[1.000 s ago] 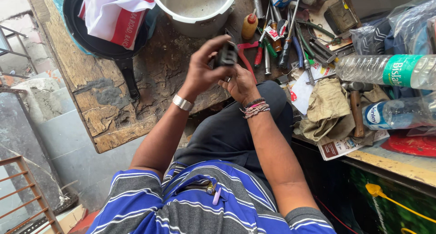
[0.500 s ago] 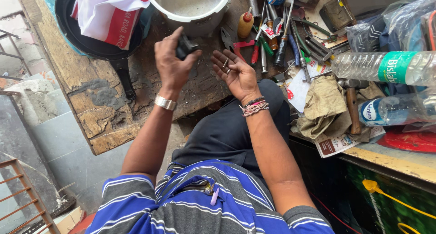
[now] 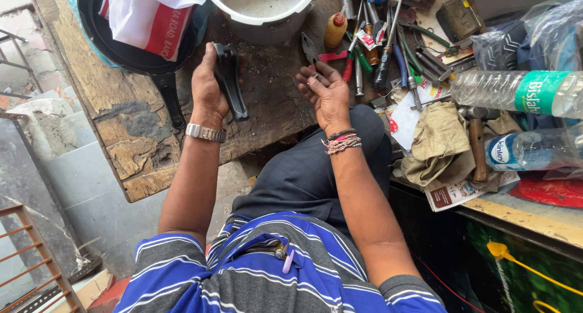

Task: The person repairs a pressure cooker lid by removing a small metal component with pliers, applying adhesive, and reinserting it. They then remove the handle from the pressure cooker pot using a screwdriver and place the handle on the table.

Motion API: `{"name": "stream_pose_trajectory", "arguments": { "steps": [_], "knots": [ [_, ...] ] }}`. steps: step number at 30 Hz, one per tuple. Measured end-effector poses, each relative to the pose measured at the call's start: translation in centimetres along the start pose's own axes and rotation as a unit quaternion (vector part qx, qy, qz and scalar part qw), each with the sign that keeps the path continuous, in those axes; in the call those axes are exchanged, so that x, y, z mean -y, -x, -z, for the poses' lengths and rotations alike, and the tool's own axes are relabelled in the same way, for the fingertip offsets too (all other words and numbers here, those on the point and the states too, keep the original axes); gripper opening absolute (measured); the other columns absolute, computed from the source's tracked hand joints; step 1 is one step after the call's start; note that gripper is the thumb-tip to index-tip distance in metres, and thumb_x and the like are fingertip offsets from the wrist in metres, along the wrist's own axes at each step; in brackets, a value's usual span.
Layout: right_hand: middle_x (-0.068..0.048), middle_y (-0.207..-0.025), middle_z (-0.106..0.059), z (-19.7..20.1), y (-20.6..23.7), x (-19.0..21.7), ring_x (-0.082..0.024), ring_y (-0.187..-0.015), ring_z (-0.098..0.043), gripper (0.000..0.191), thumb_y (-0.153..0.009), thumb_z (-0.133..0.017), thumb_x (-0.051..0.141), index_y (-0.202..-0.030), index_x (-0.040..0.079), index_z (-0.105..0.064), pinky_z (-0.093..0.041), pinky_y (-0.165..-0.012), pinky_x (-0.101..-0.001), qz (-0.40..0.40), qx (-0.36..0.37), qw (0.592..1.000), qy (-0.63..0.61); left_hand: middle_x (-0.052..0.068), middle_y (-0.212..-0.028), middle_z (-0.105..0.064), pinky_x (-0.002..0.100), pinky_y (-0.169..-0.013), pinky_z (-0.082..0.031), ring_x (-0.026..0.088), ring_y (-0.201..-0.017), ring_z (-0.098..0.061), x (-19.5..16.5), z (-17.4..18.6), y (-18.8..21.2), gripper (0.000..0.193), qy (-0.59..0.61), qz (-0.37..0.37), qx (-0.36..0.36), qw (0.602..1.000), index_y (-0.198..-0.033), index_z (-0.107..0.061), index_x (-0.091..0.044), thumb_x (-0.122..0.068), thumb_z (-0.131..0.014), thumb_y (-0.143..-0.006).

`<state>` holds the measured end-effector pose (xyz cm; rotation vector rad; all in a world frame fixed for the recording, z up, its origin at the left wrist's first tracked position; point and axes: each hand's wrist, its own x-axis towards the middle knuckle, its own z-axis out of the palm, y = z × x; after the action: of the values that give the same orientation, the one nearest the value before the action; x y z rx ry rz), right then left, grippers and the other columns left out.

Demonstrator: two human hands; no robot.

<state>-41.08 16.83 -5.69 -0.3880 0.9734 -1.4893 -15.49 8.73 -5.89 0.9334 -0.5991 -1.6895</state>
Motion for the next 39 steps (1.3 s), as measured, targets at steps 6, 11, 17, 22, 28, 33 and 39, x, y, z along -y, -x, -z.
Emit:
{"name": "stream_pose_trajectory", "arguments": {
  "steps": [6,11,17,22,28,33,39],
  "knots": [
    [-0.016,-0.1,-0.078,-0.2,0.1,-1.0,-0.012,-0.078,-0.065,0.051,-0.093,-0.077,0.0,-0.139,-0.001,-0.056,-0.046,-0.061,-0.0223,0.123,-0.093,0.937,0.314,0.028,-0.117,-0.071,0.032,-0.066,-0.063,0.03,-0.093,-0.076,-0.1,-2.2,1.1,0.062,0.142,0.108,0.049,0.983,-0.129,-0.059,0.001,-0.053,-0.041,-0.104],
    [-0.012,-0.105,-0.079,0.1,-0.3,-1.7,-0.008,-0.093,-0.071,0.045,-0.096,-0.073,0.001,-0.137,-0.003,-0.055,-0.056,-0.082,-0.018,0.152,-0.035,0.953,0.261,0.025,-0.119,-0.071,0.031,-0.065,-0.062,0.028,-0.096,-0.075,-0.7,-3.6,1.6,0.062,0.156,0.09,0.106,0.978,-0.135,-0.053,0.001,-0.051,-0.046,-0.103],
    [-0.011,-0.103,-0.079,0.6,-0.5,-2.0,-0.006,-0.087,-0.069,0.044,-0.096,-0.071,0.001,-0.136,-0.004,-0.054,-0.052,-0.071,-0.017,0.129,-0.025,0.958,0.255,0.013,-0.118,-0.067,0.042,-0.087,-0.059,0.025,-0.103,-0.067,-1.1,-2.3,2.8,0.065,-0.565,-0.235,-0.071,0.788,-0.144,-0.054,-0.01,-0.029,-0.083,-0.089],
    [-0.01,-0.102,-0.078,0.5,-0.5,-2.1,-0.004,-0.08,-0.065,0.042,-0.096,-0.069,0.002,-0.135,-0.003,-0.055,-0.049,-0.065,-0.017,0.114,-0.023,0.953,0.279,0.027,-0.146,-0.046,0.054,-0.103,-0.041,0.042,-0.13,-0.045,-1.0,0.6,2.2,0.075,-0.779,-0.241,-0.146,0.56,-0.152,-0.048,-0.004,-0.016,-0.081,-0.086],
    [-0.01,-0.103,-0.079,0.9,-0.8,-2.5,-0.005,-0.08,-0.065,0.042,-0.096,-0.069,0.003,-0.135,-0.004,-0.054,-0.052,-0.069,-0.0173,0.127,-0.009,0.948,0.292,0.021,-0.163,-0.036,0.05,-0.124,-0.028,0.036,-0.151,-0.032,0.5,0.6,1.3,0.069,-0.743,-0.342,-0.13,0.56,-0.154,-0.05,-0.009,-0.02,-0.081,-0.093],
    [-0.009,-0.088,-0.075,1.0,-0.9,-2.8,-0.008,-0.069,-0.065,0.043,-0.095,-0.072,0.005,-0.133,-0.005,-0.054,-0.05,-0.057,-0.0202,0.072,0.002,0.957,0.282,0.015,-0.166,-0.033,0.052,-0.128,-0.017,0.036,-0.155,-0.021,0.6,-3.9,0.5,0.073,-0.667,-0.466,-0.046,0.58,-0.153,-0.051,-0.011,-0.039,-0.087,-0.096],
    [-0.009,-0.084,-0.073,0.5,-0.5,-2.5,-0.009,-0.066,-0.065,0.042,-0.095,-0.074,0.006,-0.131,-0.004,-0.055,-0.052,-0.058,-0.0216,0.085,0.01,0.94,0.33,0.01,-0.136,-0.055,0.067,-0.121,-0.002,0.036,-0.141,-0.037,-0.2,-8.5,-2.8,0.064,-0.7,-0.482,-0.022,0.527,-0.13,-0.066,-0.01,-0.047,-0.09,-0.083]
  ]
}}
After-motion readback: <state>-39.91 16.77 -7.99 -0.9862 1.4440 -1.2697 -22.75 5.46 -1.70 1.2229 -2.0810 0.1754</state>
